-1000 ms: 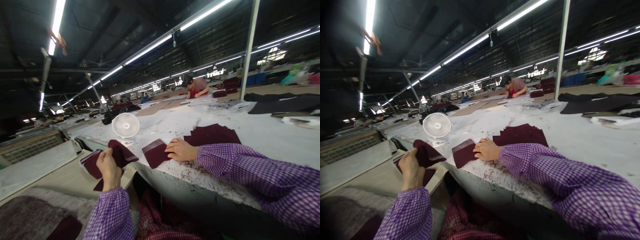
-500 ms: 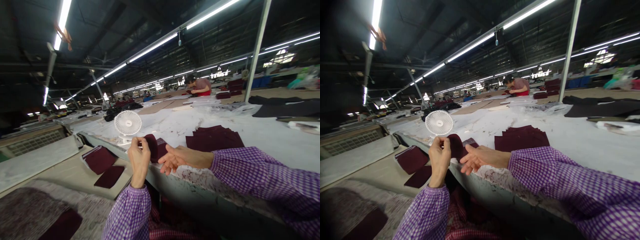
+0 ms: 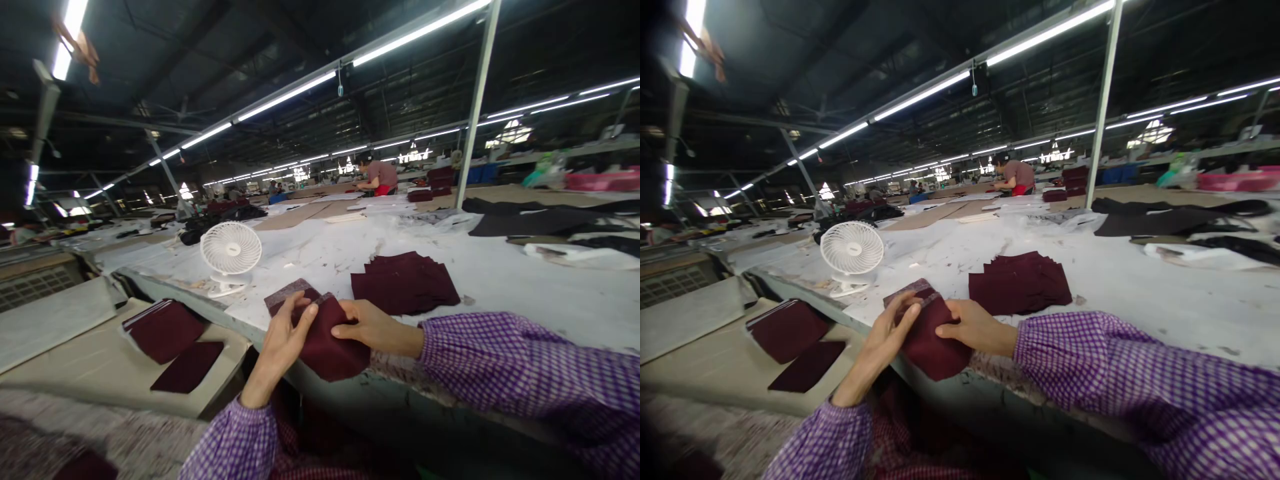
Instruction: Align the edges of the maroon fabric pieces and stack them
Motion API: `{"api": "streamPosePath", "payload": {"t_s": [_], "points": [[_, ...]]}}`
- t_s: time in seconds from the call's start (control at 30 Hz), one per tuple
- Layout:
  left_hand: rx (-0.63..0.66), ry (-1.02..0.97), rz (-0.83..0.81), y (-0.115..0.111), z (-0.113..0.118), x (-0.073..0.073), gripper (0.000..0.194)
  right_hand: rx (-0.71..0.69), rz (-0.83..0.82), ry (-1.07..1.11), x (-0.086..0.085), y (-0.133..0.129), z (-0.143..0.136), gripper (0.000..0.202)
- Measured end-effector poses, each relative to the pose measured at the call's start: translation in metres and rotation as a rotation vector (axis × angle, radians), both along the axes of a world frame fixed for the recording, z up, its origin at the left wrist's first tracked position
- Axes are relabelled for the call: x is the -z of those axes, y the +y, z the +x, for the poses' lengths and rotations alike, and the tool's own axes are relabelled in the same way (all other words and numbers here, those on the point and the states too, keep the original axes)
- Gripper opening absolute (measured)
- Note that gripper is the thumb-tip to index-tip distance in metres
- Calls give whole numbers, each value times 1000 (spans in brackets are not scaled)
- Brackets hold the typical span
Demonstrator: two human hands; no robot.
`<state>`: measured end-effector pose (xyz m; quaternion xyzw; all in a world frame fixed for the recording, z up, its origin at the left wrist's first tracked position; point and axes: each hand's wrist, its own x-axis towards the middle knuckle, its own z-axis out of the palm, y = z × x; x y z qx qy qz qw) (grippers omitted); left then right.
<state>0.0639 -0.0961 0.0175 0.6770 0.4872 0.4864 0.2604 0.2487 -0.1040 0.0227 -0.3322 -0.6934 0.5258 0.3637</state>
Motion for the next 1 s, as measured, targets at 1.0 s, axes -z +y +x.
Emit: {"api": "streamPosePath", "payload": {"t_s": [1.0], "points": [[-115,446,-27,35,23,14,19,444,994,-1251,-30,75,82,25]]}}
